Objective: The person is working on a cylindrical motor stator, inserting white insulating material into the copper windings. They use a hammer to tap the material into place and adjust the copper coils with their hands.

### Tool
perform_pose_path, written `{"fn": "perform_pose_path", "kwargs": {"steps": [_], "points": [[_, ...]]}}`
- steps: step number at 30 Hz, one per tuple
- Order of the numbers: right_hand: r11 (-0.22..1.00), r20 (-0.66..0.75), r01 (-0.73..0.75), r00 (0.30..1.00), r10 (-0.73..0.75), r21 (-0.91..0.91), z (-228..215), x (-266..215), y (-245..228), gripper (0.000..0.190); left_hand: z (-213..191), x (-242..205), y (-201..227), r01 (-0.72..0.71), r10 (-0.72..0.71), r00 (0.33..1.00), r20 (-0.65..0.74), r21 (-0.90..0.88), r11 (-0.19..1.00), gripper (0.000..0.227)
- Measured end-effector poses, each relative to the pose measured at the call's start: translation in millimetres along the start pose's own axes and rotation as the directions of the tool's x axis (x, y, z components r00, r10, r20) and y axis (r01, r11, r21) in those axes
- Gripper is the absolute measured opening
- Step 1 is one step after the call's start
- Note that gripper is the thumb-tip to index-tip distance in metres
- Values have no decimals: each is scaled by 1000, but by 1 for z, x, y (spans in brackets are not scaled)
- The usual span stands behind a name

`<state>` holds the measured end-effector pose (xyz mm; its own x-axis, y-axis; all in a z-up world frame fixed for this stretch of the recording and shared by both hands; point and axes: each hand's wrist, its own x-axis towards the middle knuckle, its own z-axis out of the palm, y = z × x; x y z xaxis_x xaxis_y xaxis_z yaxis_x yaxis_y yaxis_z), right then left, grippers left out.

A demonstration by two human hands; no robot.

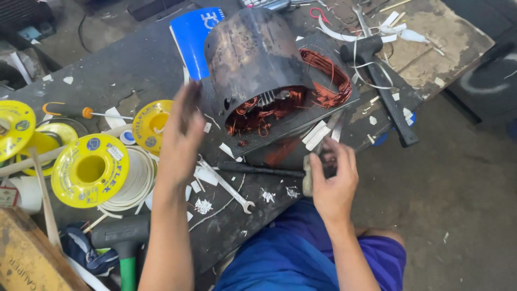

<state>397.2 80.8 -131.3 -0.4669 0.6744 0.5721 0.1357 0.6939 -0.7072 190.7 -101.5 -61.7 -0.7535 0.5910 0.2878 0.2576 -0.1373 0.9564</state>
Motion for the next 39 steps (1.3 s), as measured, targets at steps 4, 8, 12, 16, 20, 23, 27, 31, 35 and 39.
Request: {"fn": "perform_pose_path", "kwargs": {"steps": [4, 8, 12, 16, 20, 23, 27, 31, 35, 39], "points": [[978, 149, -189, 973, 175, 88, -10, -16, -10, 25, -1, 64, -30, -54, 64, 991, -120, 88, 995, 70], [989, 192, -122, 976, 105, 82, -18, -18, -24, 21, 18, 83, -21, -13, 21, 998, -54, 141, 990, 91], [985, 220, -158, 965, 139, 70, -28, -20, -33, 26, 37, 61, -20, 78, -59, 983, -176, 104, 991, 91], [959, 214, -254, 951, 224, 126, -34, -22, -29, 34, 64, 24, -20, 302, -230, 912, -339, 179, 936, 96], [886, 139, -414, 909, 392, 207, -39, -20, -24, 42, 87, -12, -18, 198, -78, 959, -272, 448, 872, 65], [887, 43, -366, 928, 370, 281, -32, -18, -16, 45, 102, -24, 3, -96, 166, 982, -88, 527, 844, 49], [952, -97, -244, 959, 265, 185, -10, -10, 6, 49, 139, -34, -6, -168, 268, 962, -46, 675, 719, 71], [997, -63, -64, 996, 60, -49, 5, 22, 32, 44, 162, -39, 10, -218, 260, 966, -11, 512, 831, 90], [989, 75, -146, 986, 146, -6, 2, 71, 55, 49, 182, -48, 8, -258, 245, 966, 81, 349, 901, 91], [996, 19, -93, 995, 93, -8, -14, 74, 79, 40, 170, -37, 0, -335, 308, 942, 136, 289, 897, 71]]}}
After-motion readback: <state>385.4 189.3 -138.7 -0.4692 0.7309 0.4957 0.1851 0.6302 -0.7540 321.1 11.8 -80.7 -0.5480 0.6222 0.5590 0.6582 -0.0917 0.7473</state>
